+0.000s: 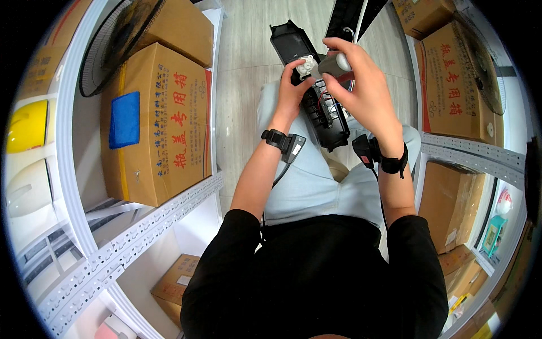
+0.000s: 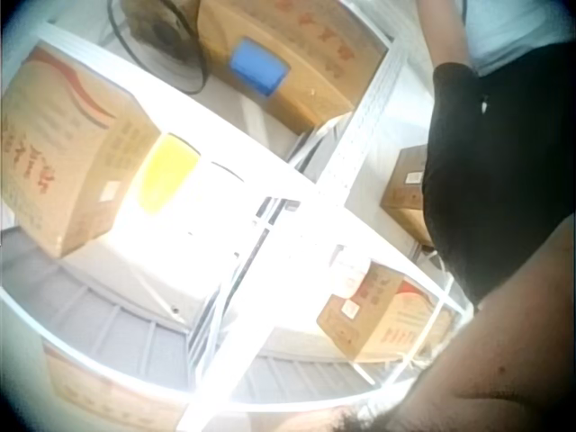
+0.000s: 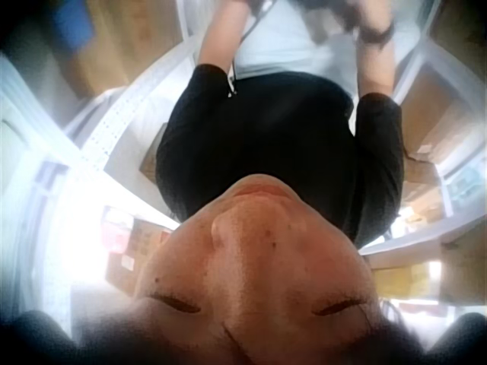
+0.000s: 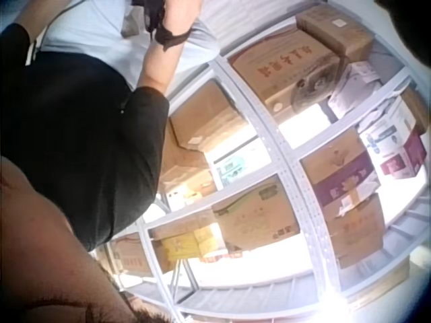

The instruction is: The person disassembles a standing fan by removing the motor housing and control panel. They use a screwdriver to loosen screws and detach components, then reassemble the parts.

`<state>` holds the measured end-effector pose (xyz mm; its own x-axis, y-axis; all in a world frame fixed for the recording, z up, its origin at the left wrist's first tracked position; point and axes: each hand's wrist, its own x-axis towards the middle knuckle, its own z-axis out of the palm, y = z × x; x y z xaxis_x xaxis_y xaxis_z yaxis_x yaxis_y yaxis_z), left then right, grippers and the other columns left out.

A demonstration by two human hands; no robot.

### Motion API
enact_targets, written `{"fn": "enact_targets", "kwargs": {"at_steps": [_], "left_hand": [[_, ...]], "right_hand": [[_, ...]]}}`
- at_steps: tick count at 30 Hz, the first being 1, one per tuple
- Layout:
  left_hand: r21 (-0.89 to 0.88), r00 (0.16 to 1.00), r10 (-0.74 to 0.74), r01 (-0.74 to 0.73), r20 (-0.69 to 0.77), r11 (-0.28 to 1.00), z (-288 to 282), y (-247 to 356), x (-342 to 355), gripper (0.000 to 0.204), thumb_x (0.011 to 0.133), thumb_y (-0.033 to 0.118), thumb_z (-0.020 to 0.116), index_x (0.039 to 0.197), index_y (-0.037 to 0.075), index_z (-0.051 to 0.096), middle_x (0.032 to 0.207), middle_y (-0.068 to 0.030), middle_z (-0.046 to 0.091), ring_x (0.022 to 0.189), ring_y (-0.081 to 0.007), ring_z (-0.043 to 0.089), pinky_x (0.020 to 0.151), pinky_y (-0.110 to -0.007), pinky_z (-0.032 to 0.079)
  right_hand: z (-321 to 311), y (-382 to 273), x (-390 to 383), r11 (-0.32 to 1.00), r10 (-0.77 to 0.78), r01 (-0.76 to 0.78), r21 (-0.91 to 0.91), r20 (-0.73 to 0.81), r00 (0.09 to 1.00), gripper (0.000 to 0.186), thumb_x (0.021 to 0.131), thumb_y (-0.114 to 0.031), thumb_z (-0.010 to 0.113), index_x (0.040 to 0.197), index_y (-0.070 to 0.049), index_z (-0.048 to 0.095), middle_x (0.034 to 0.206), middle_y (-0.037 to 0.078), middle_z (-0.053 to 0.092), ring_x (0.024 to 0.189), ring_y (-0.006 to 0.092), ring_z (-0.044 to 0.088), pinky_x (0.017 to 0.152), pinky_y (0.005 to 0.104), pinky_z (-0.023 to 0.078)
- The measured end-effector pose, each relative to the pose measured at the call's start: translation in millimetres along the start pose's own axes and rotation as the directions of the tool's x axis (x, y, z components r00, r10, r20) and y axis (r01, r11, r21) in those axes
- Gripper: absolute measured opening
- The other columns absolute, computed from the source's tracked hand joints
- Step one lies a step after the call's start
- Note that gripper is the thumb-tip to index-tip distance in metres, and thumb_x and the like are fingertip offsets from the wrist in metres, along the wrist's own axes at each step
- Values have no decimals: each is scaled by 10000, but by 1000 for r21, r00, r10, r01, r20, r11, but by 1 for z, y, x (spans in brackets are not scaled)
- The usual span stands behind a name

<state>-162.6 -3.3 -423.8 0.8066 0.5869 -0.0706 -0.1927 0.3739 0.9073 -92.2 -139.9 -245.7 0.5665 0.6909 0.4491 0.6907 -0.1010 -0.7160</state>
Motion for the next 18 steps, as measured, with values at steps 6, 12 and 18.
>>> {"fn": "enact_targets", "kwargs": {"at_steps": [6, 12, 18], "left_hand": [[63, 998, 60, -58, -20, 996, -5, -5, 2, 489, 815, -82, 623, 1272, 87, 576, 1274, -42, 584, 1180, -155, 549, 1002, -297, 452], [47, 996, 75, -73, -42, 996, -1, -1, 0, 463, 818, -55, 631, 1261, 73, 585, 1267, -40, 591, 1187, -157, 547, 1015, -298, 443], [87, 996, 83, -80, -41, 993, -5, -6, 3, 441, 812, -49, 644, 1236, 66, 604, 1229, -40, 606, 1162, -161, 561, 1002, -299, 449]], "right_hand": [[0, -6, -11, 988, -97, 103, -112, 59, 994, 484, 828, -61, 727, 1288, -159, 611, 1114, 63, 666, 859, 262, 686, 711, 349, 578], [3, -12, -16, 960, -267, 269, -80, 37, 963, 511, 805, -57, 754, 1286, -158, 614, 1057, 75, 663, 920, 291, 668, 774, 381, 566], [1, -13, -21, 977, -142, 146, -155, 39, 989, 516, 796, -18, 739, 1282, -123, 602, 1102, 96, 665, 990, 318, 665, 824, 381, 562]]}}
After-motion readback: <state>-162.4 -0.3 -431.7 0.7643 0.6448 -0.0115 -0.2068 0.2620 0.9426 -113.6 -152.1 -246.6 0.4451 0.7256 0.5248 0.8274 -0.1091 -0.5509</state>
